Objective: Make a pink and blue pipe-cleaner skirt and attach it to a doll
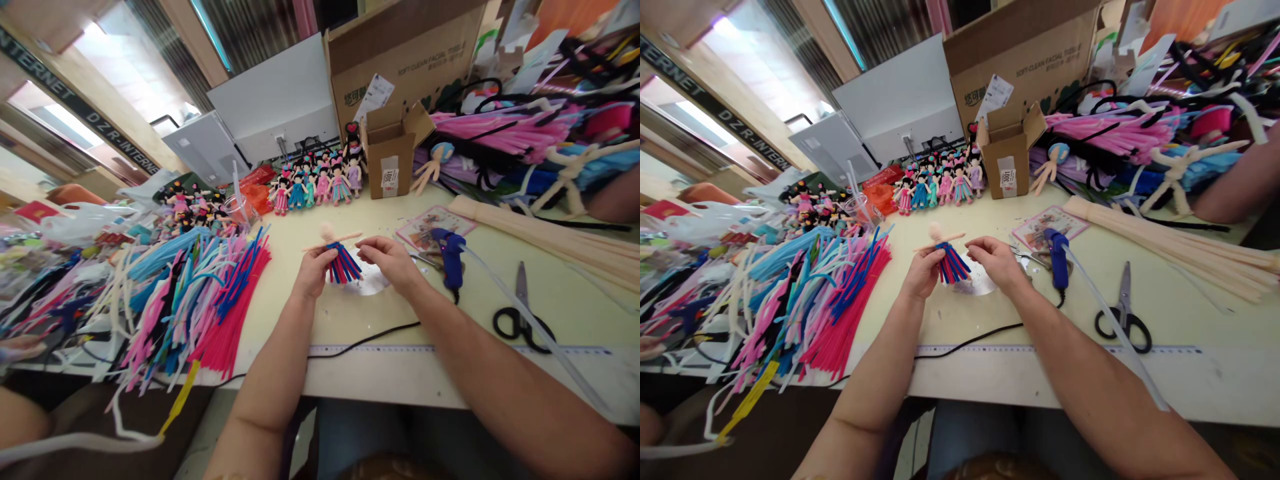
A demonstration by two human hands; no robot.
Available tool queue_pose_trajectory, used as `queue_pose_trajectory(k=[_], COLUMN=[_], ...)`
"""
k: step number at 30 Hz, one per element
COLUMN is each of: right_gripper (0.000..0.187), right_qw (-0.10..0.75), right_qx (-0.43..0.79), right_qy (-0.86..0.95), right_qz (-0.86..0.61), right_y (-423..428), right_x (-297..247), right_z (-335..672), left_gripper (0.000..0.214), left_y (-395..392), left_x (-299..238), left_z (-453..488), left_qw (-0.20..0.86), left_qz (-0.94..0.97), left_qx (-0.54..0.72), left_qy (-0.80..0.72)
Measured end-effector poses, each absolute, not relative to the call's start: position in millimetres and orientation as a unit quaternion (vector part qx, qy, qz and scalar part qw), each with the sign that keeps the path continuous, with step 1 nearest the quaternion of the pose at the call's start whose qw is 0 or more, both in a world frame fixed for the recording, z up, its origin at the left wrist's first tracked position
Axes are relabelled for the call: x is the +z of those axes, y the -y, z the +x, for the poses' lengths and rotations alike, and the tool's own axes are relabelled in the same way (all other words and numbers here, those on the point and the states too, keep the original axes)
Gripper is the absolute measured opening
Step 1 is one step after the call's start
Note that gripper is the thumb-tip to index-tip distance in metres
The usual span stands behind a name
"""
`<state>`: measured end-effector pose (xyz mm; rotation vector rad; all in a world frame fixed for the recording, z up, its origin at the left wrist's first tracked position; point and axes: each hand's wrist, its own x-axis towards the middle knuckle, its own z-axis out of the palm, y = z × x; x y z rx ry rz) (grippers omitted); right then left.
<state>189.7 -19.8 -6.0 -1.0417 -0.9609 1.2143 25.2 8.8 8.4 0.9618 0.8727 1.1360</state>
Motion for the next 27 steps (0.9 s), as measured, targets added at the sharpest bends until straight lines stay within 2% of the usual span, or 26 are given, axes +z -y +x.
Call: queue_pose_trajectory(k=[12,21,27], right_gripper=[0.017,0.011,0.008], right_qw=[0.587,0.507,0.496], right_qx=[0.448,0.288,0.226], right_qy=[0.518,0.651,0.69], right_qz=[-0.432,-0.487,-0.476], right_y=[27.8,41.4,44.4], right_x=[-1.8,10.0,12.9], right_z=[189.3,186.0,182.7], left_gripper=[0.019,0.022,0.022], left_y=[-15.5,-16.5,-15.9], left_x=[5.2,7.3,8.3], left_z=[15.1,14.1,13.5], left_qw=[0.678,0.682,0.667], left_qz=[0.39,0.386,0.408], left_qx=[0.512,0.534,0.545], left_qy=[-0.355,-0.316,-0.303])
